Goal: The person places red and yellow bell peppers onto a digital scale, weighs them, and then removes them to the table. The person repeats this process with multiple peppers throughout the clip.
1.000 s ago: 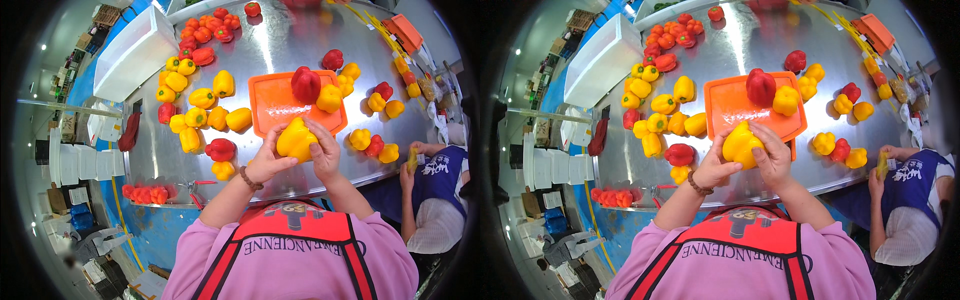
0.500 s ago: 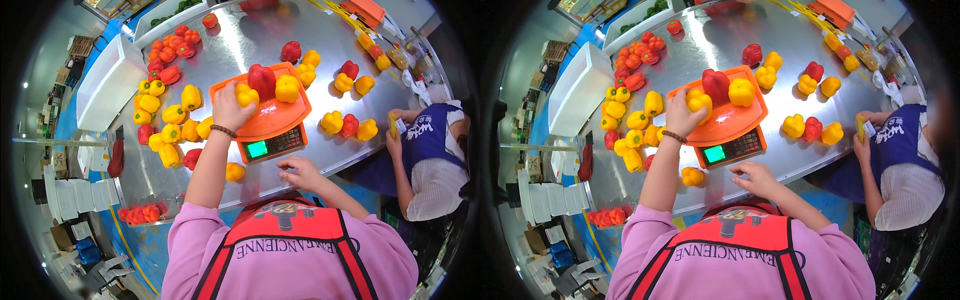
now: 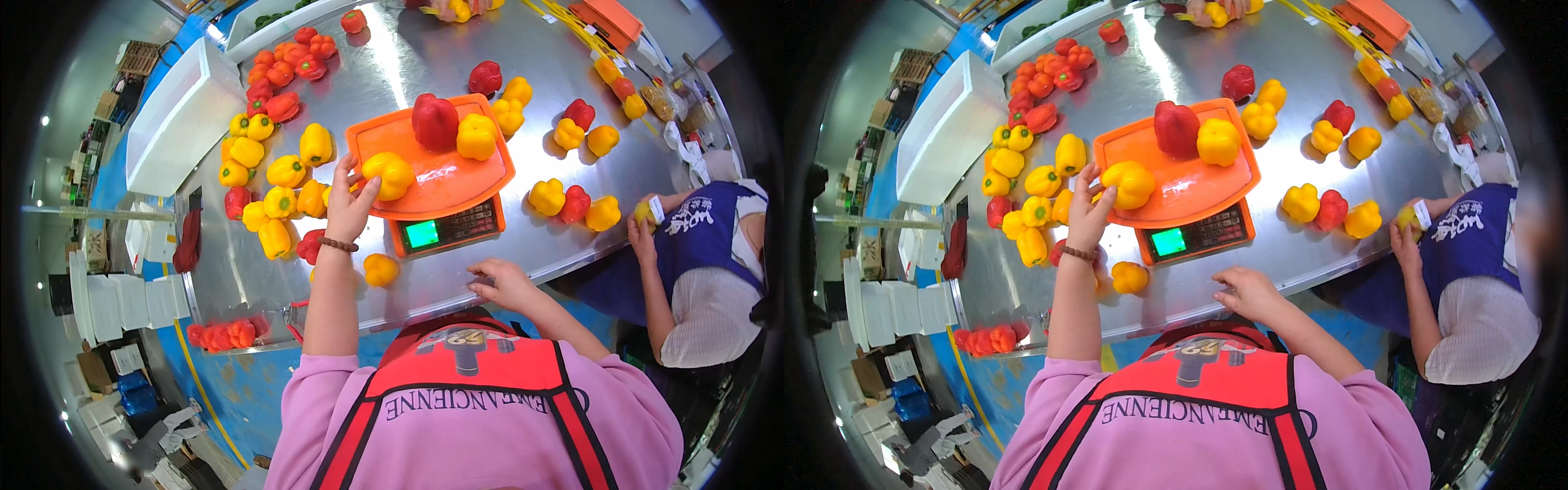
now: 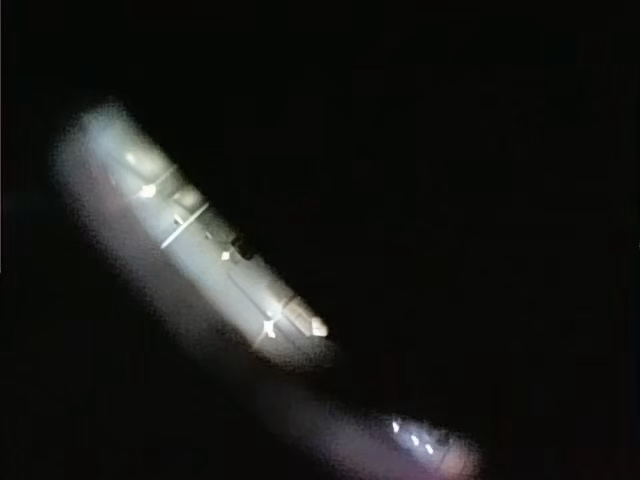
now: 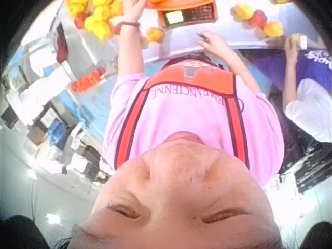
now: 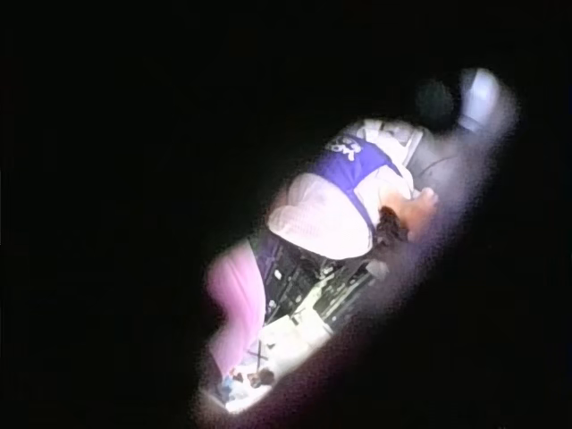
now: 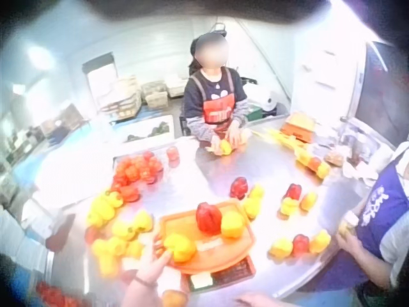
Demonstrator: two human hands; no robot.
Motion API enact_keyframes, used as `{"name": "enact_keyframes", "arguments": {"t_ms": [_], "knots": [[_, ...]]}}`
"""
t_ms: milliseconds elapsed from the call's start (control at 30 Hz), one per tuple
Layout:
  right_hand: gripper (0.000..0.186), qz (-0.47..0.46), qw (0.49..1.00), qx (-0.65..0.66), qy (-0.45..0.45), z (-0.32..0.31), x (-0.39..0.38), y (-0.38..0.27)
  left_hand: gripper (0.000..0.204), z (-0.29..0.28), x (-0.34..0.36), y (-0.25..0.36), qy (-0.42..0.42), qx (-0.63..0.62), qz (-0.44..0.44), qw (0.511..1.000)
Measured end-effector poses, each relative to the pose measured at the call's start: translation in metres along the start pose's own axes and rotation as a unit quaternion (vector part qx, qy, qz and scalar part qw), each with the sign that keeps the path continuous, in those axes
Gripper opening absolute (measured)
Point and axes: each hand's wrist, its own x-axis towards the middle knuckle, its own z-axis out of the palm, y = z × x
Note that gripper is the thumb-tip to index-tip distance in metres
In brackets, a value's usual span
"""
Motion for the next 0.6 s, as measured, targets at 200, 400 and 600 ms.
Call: {"name": "enact_keyframes", "arguments": {"t_ms": [200, 400, 600], "knots": [[0.034, -0.038, 0.995, -0.084, -0.023, 0.005, 0.011, -0.006, 0.068, 0.018, 0.007, 0.005, 0.001, 0.037, -0.005, 0.999], [0.033, -0.075, 0.991, -0.105, -0.037, 0.01, 0.019, -0.01, 0.071, 0.051, 0.016, 0.006, 0.082, 0.104, 0.023, 0.991], [0.027, -0.066, 0.991, -0.106, -0.049, 0.01, 0.018, -0.004, 0.05, -0.023, -0.025, -0.012, 0.263, -0.099, 0.063, 0.958]]}}
